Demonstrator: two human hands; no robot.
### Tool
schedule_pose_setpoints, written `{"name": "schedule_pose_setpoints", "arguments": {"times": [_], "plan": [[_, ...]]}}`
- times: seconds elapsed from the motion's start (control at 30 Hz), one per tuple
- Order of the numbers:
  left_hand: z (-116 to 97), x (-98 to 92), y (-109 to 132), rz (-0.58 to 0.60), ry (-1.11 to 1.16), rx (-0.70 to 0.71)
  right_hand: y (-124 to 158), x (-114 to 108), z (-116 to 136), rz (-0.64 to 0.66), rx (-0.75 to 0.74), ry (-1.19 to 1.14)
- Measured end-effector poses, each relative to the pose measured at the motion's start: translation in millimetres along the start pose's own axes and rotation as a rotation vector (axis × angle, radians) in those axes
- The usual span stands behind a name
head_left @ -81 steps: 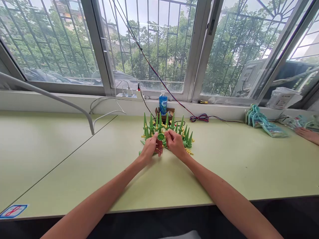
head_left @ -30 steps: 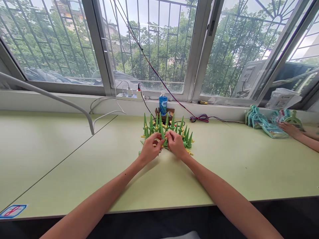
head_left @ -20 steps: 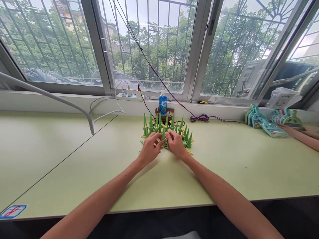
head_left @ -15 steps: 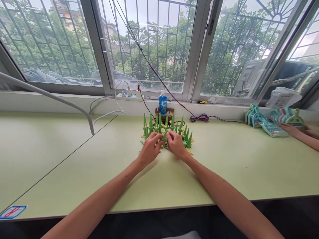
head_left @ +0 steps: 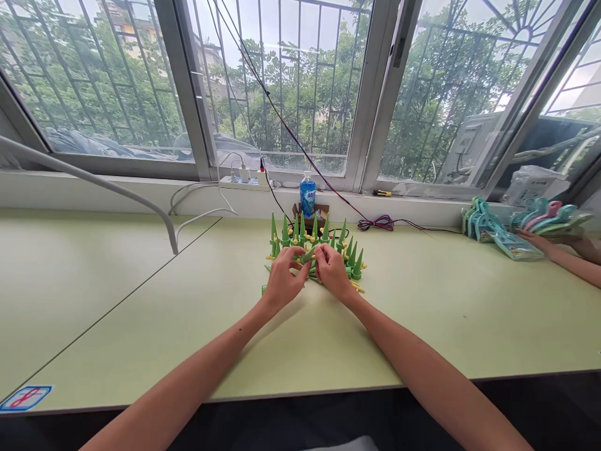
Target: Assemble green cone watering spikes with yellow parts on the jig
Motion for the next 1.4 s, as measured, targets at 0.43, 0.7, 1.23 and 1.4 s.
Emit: {"name": "schedule_pose_setpoints", "arguments": {"times": [0.43, 0.7, 1.23, 1.4], "plan": [[24, 16.4, 3, 0.144, 0.492, -0.409, 3, 4, 5, 0.027, -0.048, 0.018], [25, 16.0, 3, 0.153, 0.54, -0.431, 4, 6, 4, 0.045, -0.04, 0.014], [20, 13.1, 4, 0.156, 0.503, -0.411, 5, 3, 3, 0.05, -0.035, 0.021], [18, 12.2, 4, 0.15, 0.473, -0.377, 4, 2, 4, 0.047, -0.047, 0.05]]}}
Point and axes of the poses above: each hand's wrist, its own y-axis away from the middle knuckle, its own x-axis out of the palm, z = x × y, the point moved 7 cm from there along -y, towards the middle knuckle, and after that the axes turned 1 degree about y, right-handed, at the moved point
